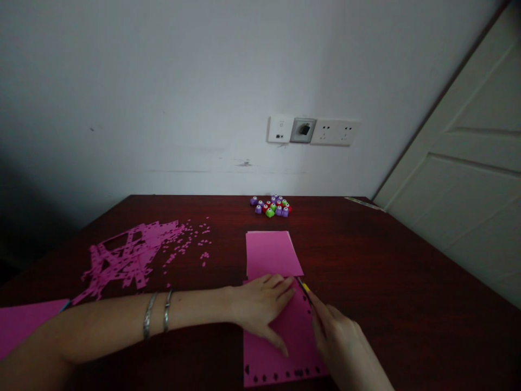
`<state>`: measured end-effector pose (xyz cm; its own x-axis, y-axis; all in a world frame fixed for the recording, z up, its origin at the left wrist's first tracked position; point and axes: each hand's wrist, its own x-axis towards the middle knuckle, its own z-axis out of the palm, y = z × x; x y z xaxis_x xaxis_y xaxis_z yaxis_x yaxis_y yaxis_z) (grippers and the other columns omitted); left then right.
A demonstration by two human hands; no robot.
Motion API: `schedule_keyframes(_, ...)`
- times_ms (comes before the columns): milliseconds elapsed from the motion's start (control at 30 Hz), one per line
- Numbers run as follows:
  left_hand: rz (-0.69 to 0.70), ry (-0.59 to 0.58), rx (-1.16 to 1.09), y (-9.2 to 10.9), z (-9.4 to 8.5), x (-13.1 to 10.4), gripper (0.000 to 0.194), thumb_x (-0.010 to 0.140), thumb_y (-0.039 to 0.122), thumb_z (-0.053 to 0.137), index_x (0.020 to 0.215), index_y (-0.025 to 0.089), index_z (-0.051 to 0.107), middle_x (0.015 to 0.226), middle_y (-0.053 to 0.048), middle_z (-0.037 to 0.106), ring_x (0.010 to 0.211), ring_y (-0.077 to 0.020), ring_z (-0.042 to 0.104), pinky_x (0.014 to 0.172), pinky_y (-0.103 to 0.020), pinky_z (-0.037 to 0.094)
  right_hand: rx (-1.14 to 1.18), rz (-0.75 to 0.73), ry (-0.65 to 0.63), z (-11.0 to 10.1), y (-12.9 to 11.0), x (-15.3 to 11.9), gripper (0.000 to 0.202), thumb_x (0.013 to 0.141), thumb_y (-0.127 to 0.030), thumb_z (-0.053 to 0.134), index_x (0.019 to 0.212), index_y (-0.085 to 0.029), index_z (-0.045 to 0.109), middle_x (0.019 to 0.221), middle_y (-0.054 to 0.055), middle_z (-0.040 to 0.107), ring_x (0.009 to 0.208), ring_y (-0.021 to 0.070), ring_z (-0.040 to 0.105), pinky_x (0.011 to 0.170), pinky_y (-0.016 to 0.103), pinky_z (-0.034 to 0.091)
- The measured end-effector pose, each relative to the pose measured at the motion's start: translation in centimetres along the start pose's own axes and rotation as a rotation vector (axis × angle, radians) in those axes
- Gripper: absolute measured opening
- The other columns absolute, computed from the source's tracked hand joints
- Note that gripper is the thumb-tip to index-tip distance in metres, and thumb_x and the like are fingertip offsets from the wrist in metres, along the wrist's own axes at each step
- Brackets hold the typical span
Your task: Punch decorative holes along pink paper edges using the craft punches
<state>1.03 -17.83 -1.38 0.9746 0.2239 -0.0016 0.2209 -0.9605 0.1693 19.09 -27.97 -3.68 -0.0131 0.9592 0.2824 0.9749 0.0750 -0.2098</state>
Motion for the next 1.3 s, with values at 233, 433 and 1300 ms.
schedule_keyframes(233, -0.012, -0.008, -0.029, -0.1, -0.2, 0.2, 0.098, 0.067, 0.074, 0.046, 0.134, 0.003, 0.031, 0.142, -0.023, 0.027, 0.125, -0.0349, 0.033, 0.101, -0.041, 0.027, -0.042, -0.008, -0.044, -0.6, -0.1, 0.4, 0.044, 0.08, -0.009, 0.033, 0.115, -0.014, 0.059, 0.068, 0.008, 0.068, 0.056, 0.0196, 0.066, 0.054, 0.028, 0.052)
schedule_keyframes(433, -0.004, -0.032, -0.028, -0.2, -0.1, 0.1, 0.099, 0.07, 0.073, 0.042, 0.136, 0.001, 0.026, 0.142, -0.023, 0.025, 0.127, -0.0344, 0.03, 0.102, -0.041, 0.024, -0.084, 0.02, -0.092, -1.1, -0.6, 0.9, 0.044, 0.078, -0.007, 0.037, 0.116, -0.018, 0.058, 0.067, 0.006, 0.068, 0.053, 0.0199, 0.066, 0.047, 0.026, 0.049)
schedule_keyframes(1300, 0.003, -0.063, 0.061, 0.3, -1.5, 0.7, 0.1, 0.067, 0.074, 0.046, 0.135, 0.003, 0.029, 0.14, -0.021, 0.032, 0.118, -0.0322, 0.04, 0.097, -0.038, 0.029, -0.225, 0.043, -0.156, -2.5, -2.0, 0.3, 0.035, 0.075, -0.005, 0.044, 0.099, -0.018, 0.065, 0.062, 0.004, 0.066, 0.049, 0.02, 0.065, 0.037, 0.022, 0.041)
